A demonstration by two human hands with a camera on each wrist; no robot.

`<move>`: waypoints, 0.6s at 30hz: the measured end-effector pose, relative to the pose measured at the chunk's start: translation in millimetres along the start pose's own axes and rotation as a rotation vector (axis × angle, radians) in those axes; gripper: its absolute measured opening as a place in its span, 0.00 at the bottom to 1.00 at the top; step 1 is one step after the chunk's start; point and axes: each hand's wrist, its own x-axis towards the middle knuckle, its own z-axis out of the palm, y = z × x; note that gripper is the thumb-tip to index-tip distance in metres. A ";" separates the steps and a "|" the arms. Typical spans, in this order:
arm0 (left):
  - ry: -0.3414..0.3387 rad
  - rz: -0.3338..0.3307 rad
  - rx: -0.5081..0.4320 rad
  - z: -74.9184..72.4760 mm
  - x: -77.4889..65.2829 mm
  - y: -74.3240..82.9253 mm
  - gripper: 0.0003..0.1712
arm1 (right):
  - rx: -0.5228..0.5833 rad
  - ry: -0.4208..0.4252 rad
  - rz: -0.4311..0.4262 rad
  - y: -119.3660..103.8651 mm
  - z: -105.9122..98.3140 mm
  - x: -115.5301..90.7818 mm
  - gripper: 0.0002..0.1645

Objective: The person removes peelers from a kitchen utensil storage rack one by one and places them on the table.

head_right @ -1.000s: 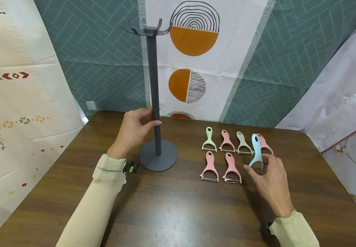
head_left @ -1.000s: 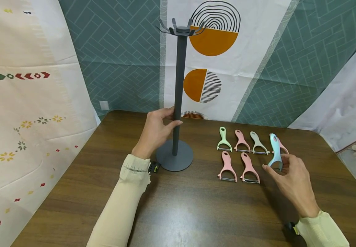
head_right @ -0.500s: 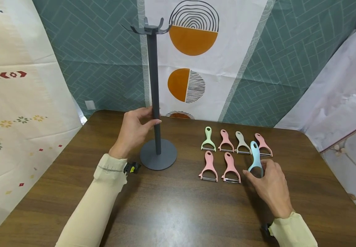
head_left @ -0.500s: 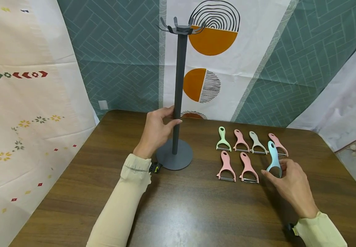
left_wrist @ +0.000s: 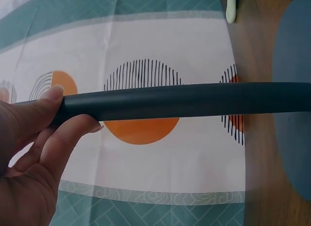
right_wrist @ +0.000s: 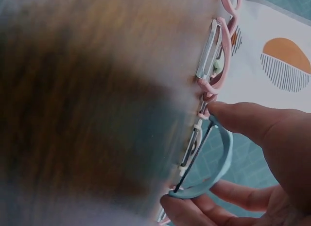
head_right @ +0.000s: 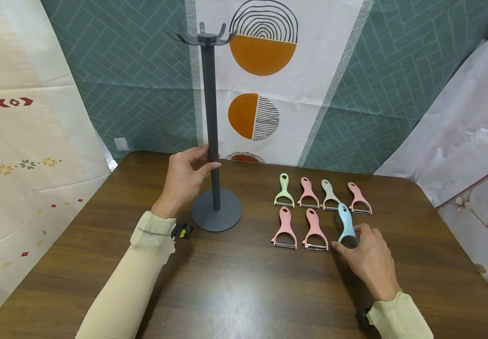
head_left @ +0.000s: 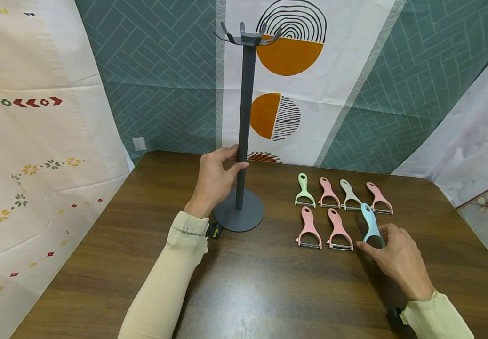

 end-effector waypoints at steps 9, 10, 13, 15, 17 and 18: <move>0.055 0.024 -0.002 6.5 0.7 -2.6 0.23 | -0.009 -0.006 -0.023 2.2 2.6 -2.1 0.41; 0.061 0.029 0.000 7.3 0.8 -3.1 0.23 | -0.011 -0.008 -0.023 2.4 2.7 -2.3 0.41; 0.076 0.042 0.007 9.3 0.7 -4.4 0.22 | -0.014 -0.018 -0.022 2.9 2.9 -2.1 0.42; 0.082 0.049 0.012 10.2 0.6 -5.0 0.22 | -0.014 -0.031 -0.016 3.1 2.5 -1.4 0.42; 0.089 0.055 0.014 11.3 0.4 -5.6 0.21 | -0.014 -0.040 -0.011 3.0 2.0 -0.8 0.43; 0.093 0.058 0.013 12.0 0.3 -5.7 0.21 | -0.015 -0.046 -0.008 3.0 1.8 -0.5 0.43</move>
